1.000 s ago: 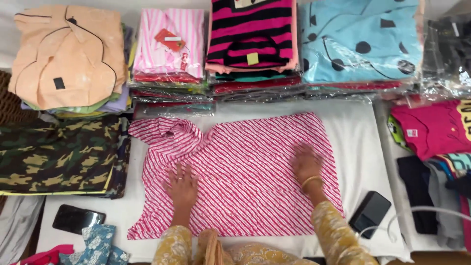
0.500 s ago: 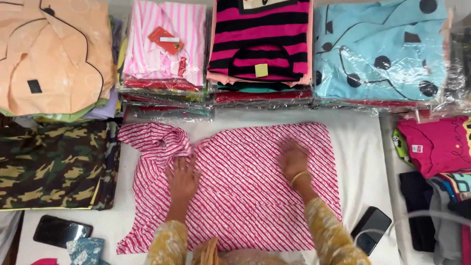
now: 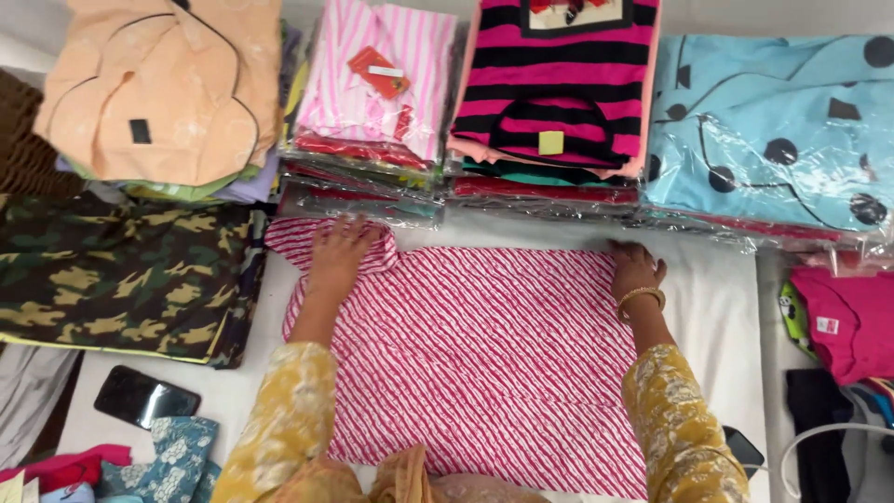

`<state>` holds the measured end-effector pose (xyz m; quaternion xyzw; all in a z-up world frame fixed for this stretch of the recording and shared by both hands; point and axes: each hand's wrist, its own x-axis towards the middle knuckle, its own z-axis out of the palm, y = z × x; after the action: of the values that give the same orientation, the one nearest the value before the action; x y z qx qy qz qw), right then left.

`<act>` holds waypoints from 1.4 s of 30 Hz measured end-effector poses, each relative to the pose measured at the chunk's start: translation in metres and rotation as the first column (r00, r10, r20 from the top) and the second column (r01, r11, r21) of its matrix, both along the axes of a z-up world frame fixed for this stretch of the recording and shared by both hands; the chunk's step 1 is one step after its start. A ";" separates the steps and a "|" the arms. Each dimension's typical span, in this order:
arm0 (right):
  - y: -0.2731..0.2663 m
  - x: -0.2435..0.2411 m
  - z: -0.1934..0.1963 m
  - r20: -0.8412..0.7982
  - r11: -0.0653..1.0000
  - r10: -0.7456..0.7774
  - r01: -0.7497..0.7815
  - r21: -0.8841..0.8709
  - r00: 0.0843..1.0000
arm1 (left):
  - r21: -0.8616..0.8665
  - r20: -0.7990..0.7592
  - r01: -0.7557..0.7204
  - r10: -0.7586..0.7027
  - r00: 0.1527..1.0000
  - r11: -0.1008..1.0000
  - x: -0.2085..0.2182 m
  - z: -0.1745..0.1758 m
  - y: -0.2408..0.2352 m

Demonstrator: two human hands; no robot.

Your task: The person folds a pink and white striped shirt, a light blue polka-dot shirt, and a dark blue shirt on a white table. They smooth out each garment, fold the sleeves and sides, and then fold the shirts into neat rectangles before stacking them.

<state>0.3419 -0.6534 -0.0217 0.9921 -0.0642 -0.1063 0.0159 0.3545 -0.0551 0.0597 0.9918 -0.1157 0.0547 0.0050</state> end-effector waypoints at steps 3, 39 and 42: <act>0.006 -0.004 0.015 0.009 0.996 0.000 0.001 -0.087 1.000 | 0.223 -0.105 0.188 -0.169 0.980 0.956 0.015 -0.022 -0.009; -0.019 -0.300 0.061 0.535 0.976 -0.159 0.049 0.214 0.830 | -0.429 -0.328 -0.229 0.086 0.941 0.874 -0.333 0.055 0.091; -0.012 -0.299 0.061 0.510 0.973 -0.182 0.078 0.219 0.841 | -0.518 -0.286 -0.340 0.215 0.934 0.785 -0.303 0.001 0.105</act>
<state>0.0425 -0.6655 0.0396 0.9734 -0.1229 0.1632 -0.1038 0.0513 0.0504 0.0605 0.9525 0.0545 -0.0195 0.2990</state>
